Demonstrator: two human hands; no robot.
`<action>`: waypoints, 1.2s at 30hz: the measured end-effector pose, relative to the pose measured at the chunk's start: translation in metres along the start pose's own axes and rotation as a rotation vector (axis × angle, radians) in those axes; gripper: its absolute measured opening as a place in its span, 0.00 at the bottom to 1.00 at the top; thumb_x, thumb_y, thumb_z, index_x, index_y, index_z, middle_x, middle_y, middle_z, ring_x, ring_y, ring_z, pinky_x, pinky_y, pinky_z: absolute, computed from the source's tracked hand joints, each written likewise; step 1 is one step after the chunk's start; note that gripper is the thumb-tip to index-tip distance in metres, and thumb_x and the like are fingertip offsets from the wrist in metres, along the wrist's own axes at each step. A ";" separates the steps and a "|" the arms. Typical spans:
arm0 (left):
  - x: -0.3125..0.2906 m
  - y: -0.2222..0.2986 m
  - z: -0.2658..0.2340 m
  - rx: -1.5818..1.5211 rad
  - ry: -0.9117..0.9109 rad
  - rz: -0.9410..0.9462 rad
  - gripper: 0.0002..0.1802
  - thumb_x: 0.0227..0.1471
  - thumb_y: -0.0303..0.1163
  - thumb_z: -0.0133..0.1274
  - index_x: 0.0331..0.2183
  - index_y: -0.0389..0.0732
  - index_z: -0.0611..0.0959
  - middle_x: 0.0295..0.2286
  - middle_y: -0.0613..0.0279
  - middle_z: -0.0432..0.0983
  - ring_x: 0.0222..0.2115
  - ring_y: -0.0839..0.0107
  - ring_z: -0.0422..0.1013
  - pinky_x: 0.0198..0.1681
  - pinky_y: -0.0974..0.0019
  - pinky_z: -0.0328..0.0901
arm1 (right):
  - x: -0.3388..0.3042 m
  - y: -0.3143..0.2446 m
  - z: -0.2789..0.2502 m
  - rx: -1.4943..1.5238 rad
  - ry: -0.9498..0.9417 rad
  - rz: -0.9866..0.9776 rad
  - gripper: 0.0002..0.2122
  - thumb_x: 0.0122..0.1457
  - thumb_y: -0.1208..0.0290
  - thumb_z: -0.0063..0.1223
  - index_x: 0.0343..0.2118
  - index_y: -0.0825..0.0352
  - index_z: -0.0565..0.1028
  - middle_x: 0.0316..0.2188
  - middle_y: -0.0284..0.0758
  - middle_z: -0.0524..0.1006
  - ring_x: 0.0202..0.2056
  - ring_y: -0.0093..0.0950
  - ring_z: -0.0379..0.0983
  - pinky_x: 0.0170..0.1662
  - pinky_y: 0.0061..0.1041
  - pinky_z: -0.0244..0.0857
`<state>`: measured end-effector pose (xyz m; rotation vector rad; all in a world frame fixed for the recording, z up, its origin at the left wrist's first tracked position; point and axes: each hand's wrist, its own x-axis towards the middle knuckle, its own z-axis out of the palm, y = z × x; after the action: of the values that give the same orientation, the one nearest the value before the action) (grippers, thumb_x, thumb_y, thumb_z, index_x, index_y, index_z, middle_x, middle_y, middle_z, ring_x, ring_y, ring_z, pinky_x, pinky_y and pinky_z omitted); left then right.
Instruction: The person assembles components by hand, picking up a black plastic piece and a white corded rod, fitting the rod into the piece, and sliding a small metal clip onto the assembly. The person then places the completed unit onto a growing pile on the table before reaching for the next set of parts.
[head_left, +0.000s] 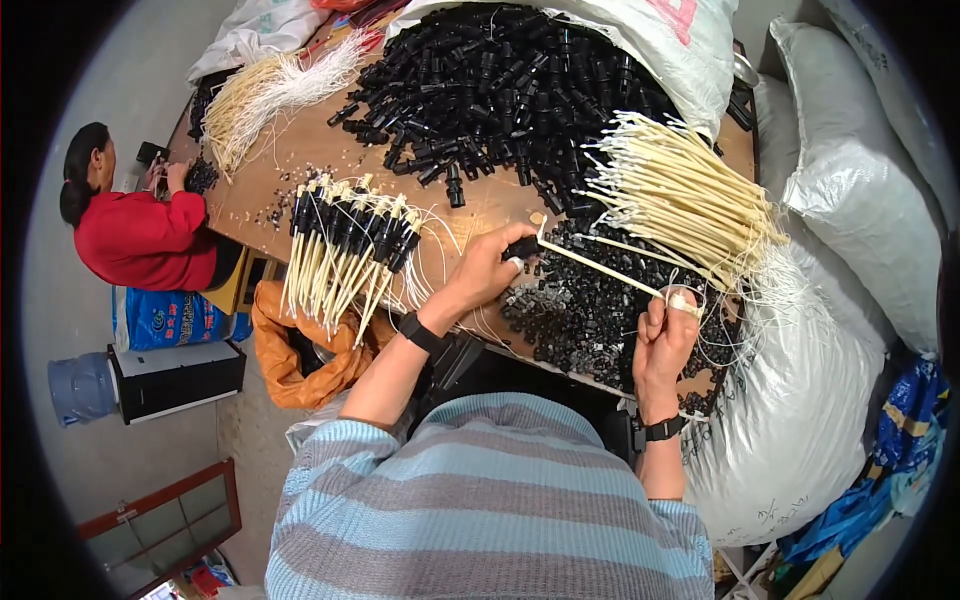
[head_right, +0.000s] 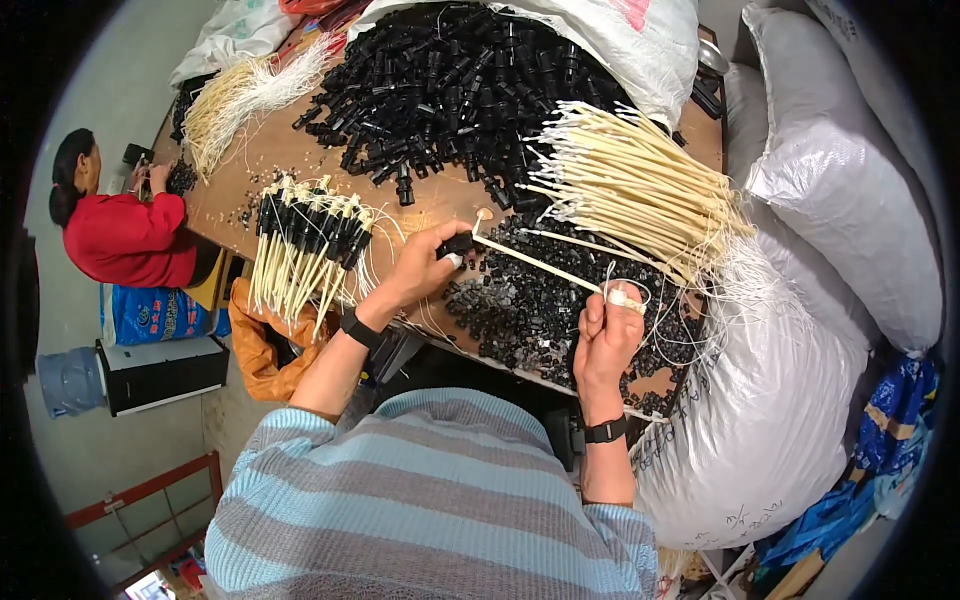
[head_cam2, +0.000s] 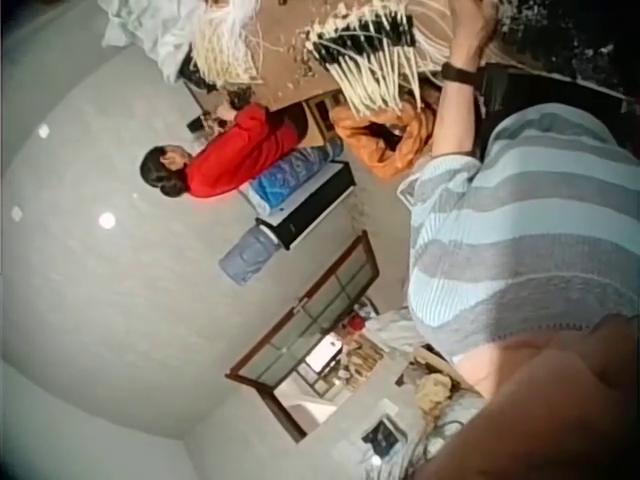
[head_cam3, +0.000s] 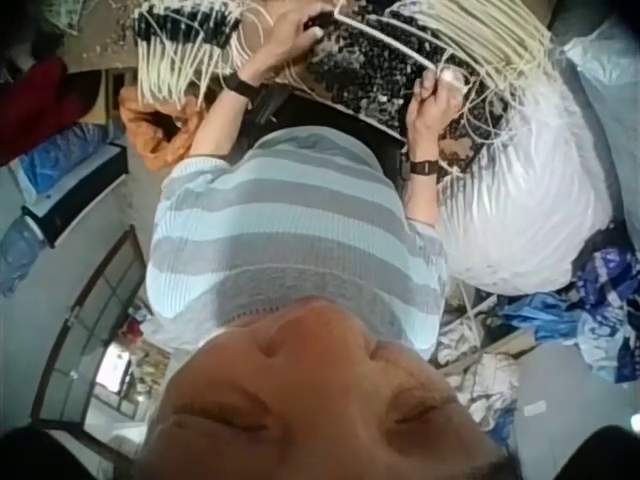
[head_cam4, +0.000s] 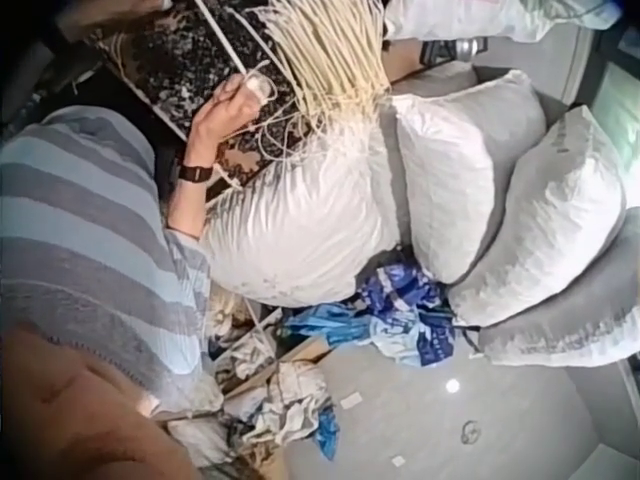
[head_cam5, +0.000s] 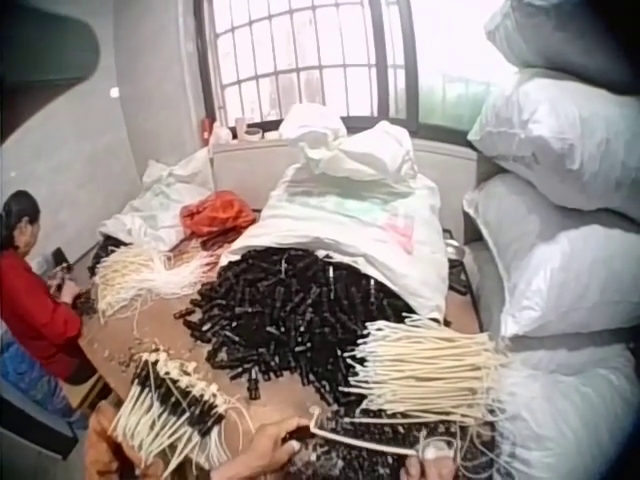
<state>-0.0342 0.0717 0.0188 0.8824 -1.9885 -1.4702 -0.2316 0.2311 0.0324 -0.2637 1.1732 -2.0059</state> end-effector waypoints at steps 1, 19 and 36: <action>0.002 -0.001 -0.004 -0.005 -0.029 -0.020 0.17 0.44 0.16 0.47 0.39 0.37 0.77 0.29 0.59 0.76 0.32 0.71 0.71 0.39 0.68 0.65 | -0.002 0.000 -0.002 -0.001 -0.001 0.001 0.05 0.66 0.69 0.43 0.35 0.64 0.68 0.18 0.26 0.62 0.16 0.13 0.49 0.17 0.14 0.42; -0.025 0.010 -0.011 0.518 0.062 -0.076 0.13 0.47 0.29 0.53 0.38 0.38 0.77 0.22 0.53 0.76 0.21 0.57 0.73 0.26 0.59 0.66 | -0.012 0.005 0.014 -0.960 -0.500 -0.235 0.03 0.58 0.74 0.57 0.31 0.68 0.77 0.19 0.23 0.69 0.21 0.12 0.58 0.24 0.15 0.51; -0.039 0.001 0.025 0.555 0.069 0.226 0.18 0.39 0.17 0.49 0.37 0.36 0.78 0.29 0.52 0.76 0.33 0.56 0.73 0.39 0.59 0.66 | -0.022 0.014 0.028 -1.320 -0.489 -0.550 0.05 0.52 0.74 0.57 0.32 0.65 0.80 0.21 0.39 0.77 0.20 0.32 0.75 0.24 0.25 0.65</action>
<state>-0.0272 0.1168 0.0117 0.8673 -2.3938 -0.7595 -0.1952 0.2248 0.0409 -1.7456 2.0260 -1.0831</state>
